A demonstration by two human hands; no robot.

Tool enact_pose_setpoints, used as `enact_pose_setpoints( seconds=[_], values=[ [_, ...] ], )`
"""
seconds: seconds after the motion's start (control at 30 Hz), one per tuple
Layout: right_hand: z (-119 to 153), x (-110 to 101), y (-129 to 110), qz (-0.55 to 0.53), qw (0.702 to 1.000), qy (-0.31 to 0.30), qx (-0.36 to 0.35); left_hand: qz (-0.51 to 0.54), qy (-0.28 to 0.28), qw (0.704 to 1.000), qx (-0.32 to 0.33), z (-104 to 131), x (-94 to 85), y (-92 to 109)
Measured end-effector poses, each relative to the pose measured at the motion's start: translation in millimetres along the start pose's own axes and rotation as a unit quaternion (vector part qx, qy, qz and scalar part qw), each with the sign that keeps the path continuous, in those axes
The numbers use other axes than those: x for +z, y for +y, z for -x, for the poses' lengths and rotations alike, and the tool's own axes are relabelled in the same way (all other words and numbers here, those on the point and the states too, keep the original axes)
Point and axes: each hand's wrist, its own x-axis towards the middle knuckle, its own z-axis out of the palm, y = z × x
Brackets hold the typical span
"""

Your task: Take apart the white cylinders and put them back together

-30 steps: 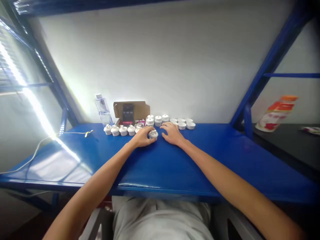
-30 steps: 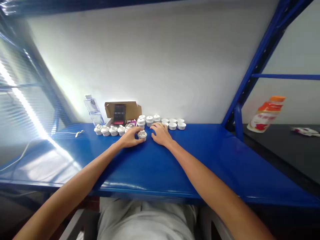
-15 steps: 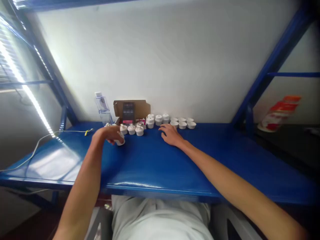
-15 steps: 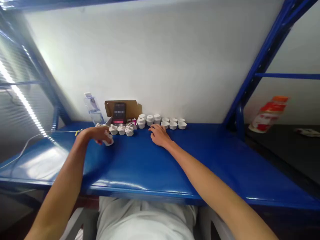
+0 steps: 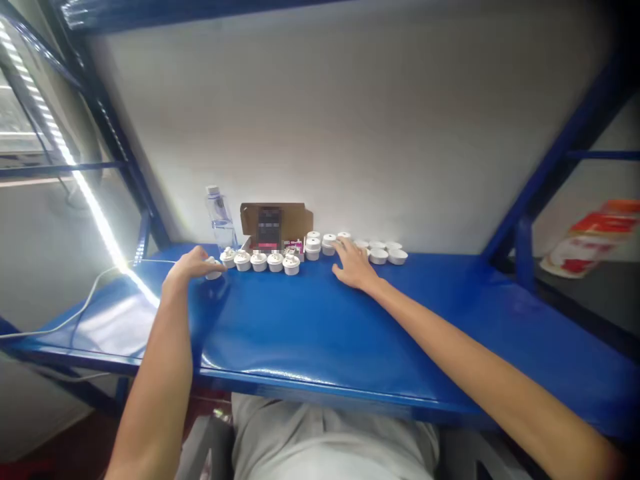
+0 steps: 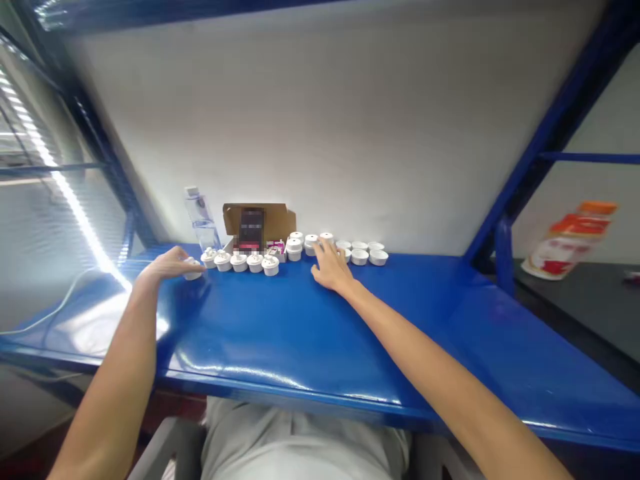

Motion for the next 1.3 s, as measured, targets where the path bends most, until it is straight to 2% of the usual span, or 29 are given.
enact_pose_setpoints(
  seconds=[0.13,0.23,0.3,0.4,0.5,0.57,0.63,0.73,0.83,0.87,0.97,1.03,1.07,1.1,1.13,1.2,1.27,1.3],
  values=[
    [-27.8,-2.4,18.4,0.051,0.998,0.007,0.042,-0.061,0.037,0.997,-0.012,6.7,-1.5,12.5],
    [-45.5,-9.0,28.2,0.057,0.995,-0.041,0.067,-0.062,0.063,0.996,-0.027,17.5,-0.3,29.0],
    [-49.0,-15.3,26.8,0.054,0.994,-0.065,0.064,-0.051,0.078,0.996,-0.009,24.6,2.7,41.6],
    [-36.3,-26.5,10.6,0.035,0.997,-0.047,0.051,-0.051,0.124,0.989,0.056,33.9,9.6,60.6],
    [-4.3,-36.7,-15.7,0.001,0.999,-0.02,0.049,-0.041,0.184,0.977,0.105,43.1,18.0,79.0],
    [19.6,-41.5,-33.6,-0.034,0.999,-0.013,0.016,0.0,0.191,0.968,0.163,52.0,25.2,92.8],
    [37.6,-44.1,-48.6,-0.081,0.996,-0.039,0.0,0.059,0.163,0.951,0.257,66.3,34.7,109.3],
    [46.1,-44.1,-62.7,-0.153,0.986,-0.072,0.007,0.125,0.058,0.907,0.399,99.0,52.8,137.5],
    [41.0,-39.4,-65.9,-0.279,0.952,-0.088,0.093,0.142,-0.083,0.853,0.496,133.7,71.1,160.4],
    [39.3,-37.3,-65.3,-0.323,0.932,-0.097,0.13,0.134,-0.102,0.847,0.505,142.4,76.1,165.1],
    [37.9,-32.6,-63.6,-0.422,0.869,-0.131,0.223,0.103,-0.117,0.86,0.486,156.3,86.1,170.2],
    [39.6,-32.9,-65.8,-0.468,0.833,-0.163,0.245,0.101,-0.107,0.873,0.464,156.9,89.6,169.5],
    [40.6,-34.5,-68.1,-0.484,0.825,-0.162,0.242,0.113,-0.1,0.879,0.452,155.6,91.1,169.1],
    [41.5,-37.3,-70.8,-0.492,0.828,-0.144,0.226,0.137,-0.093,0.884,0.437,153.5,92.5,169.0],
    [42.2,-41.2,-73.3,-0.487,0.844,-0.107,0.196,0.174,-0.09,0.889,0.414,150.7,94.1,169.1],
    [42.3,-51.0,-75.5,-0.425,0.9,-0.015,0.092,0.279,-0.114,0.892,0.338,143.2,97.0,169.6],
    [40.8,-60.3,-70.9,-0.307,0.95,0.047,-0.036,0.392,-0.17,0.872,0.238,133.4,98.4,168.6],
    [39.5,-63.1,-65.6,-0.247,0.963,0.066,-0.083,0.438,-0.199,0.855,0.192,128.1,98.0,167.0]
  ],
)
